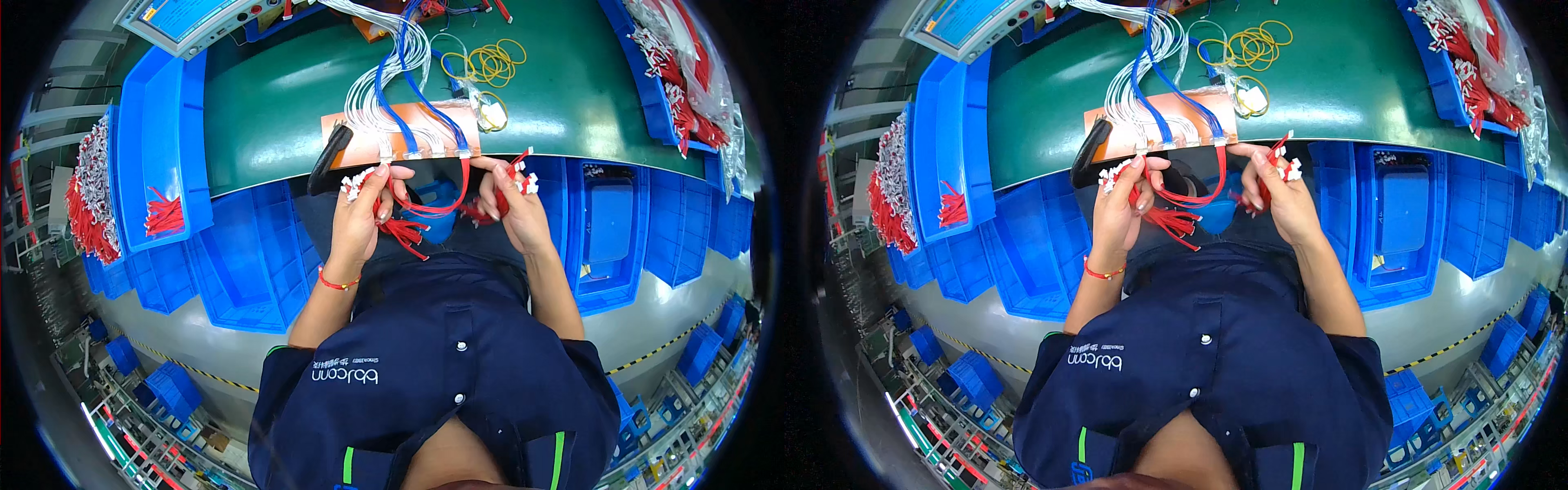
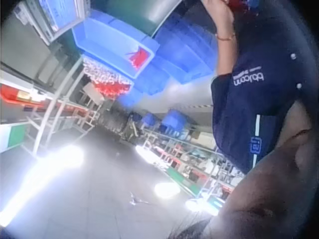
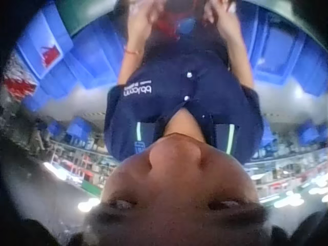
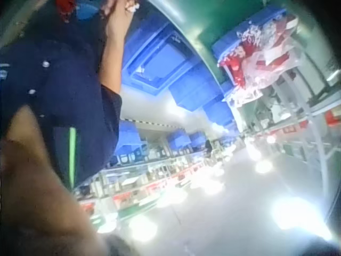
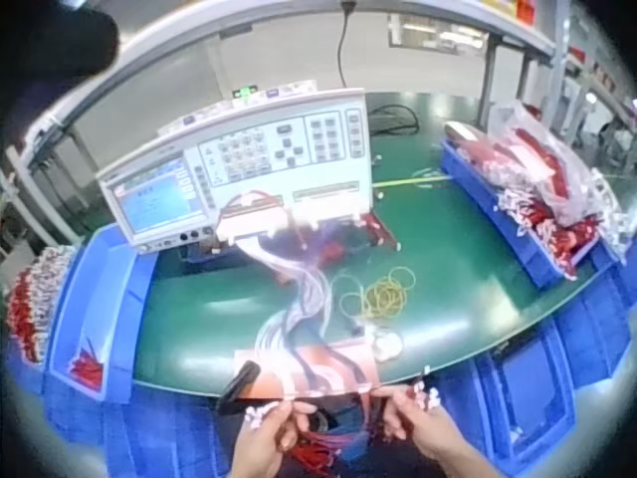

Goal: The person holds and separates bundles of red and white wires with both hands, repeatedly gathering and releasing them on a green workbench. The person keeps the wires in hand throughout the clip without placing them into a container or attaching them to a device.

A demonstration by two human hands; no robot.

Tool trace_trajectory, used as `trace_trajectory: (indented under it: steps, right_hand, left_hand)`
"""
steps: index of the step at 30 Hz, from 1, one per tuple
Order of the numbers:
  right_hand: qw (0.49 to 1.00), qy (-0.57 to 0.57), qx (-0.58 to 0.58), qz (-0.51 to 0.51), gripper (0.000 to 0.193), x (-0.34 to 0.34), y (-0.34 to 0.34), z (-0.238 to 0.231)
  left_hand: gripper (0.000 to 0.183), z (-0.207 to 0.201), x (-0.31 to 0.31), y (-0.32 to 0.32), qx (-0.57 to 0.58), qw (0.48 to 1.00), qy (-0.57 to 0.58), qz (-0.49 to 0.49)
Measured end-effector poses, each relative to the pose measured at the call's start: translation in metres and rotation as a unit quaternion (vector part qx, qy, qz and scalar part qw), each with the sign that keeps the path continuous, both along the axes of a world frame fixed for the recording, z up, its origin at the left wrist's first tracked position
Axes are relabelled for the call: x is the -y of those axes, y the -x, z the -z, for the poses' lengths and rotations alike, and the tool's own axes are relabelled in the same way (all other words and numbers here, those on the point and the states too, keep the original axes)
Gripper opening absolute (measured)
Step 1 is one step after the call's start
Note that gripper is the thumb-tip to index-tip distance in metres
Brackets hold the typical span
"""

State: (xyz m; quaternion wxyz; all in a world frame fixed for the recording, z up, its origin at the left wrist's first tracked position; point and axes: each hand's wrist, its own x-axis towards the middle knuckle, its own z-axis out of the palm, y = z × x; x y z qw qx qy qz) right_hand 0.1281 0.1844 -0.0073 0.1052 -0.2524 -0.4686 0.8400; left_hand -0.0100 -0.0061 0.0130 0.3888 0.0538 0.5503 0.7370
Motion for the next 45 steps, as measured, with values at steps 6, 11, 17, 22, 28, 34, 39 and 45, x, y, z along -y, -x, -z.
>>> trace_trajectory:
  steps: [6,11,17,22,28,34,39,45]
  right_hand:
    - [0.998,0.009,0.033,-0.062,0.032,0.009,0.011,-0.014]
    - [0.999,0.042,0.023,-0.018,0.025,0.009,0.023,-0.011]
    - [0.992,0.049,0.025,-0.11,0.024,0.0,0.006,-0.018]
    - [0.967,0.009,0.065,-0.247,0.022,0.001,0.001,-0.035]
    - [0.954,-0.075,-0.049,-0.284,0.037,0.007,0.002,-0.019]
    - [0.948,-0.002,0.025,-0.317,0.043,-0.018,-0.01,-0.034]
    - [0.969,-0.017,0.005,-0.247,0.042,-0.028,-0.02,-0.011]
    - [0.997,0.002,0.022,-0.069,0.021,-0.024,-0.018,0.004]
  left_hand:
    - [0.037,0.005,-0.005,0.003,0.034,0.999,-0.025,0.011]
    - [0.037,0.004,-0.003,0.003,0.025,0.999,-0.015,0.034]
    - [0.033,-0.006,0.0,-0.008,-0.072,0.995,-0.033,0.068]
    - [0.027,-0.039,-0.018,-0.01,-0.011,0.992,-0.021,0.122]
    - [0.021,-0.036,-0.022,-0.015,-0.038,0.984,-0.018,0.173]
    - [0.012,-0.027,-0.004,-0.013,0.037,0.99,-0.115,0.075]
    - [0.012,-0.031,0.006,-0.005,0.042,0.978,-0.196,-0.052]
    - [0.014,-0.022,0.007,-0.009,-0.083,0.975,-0.177,-0.109]
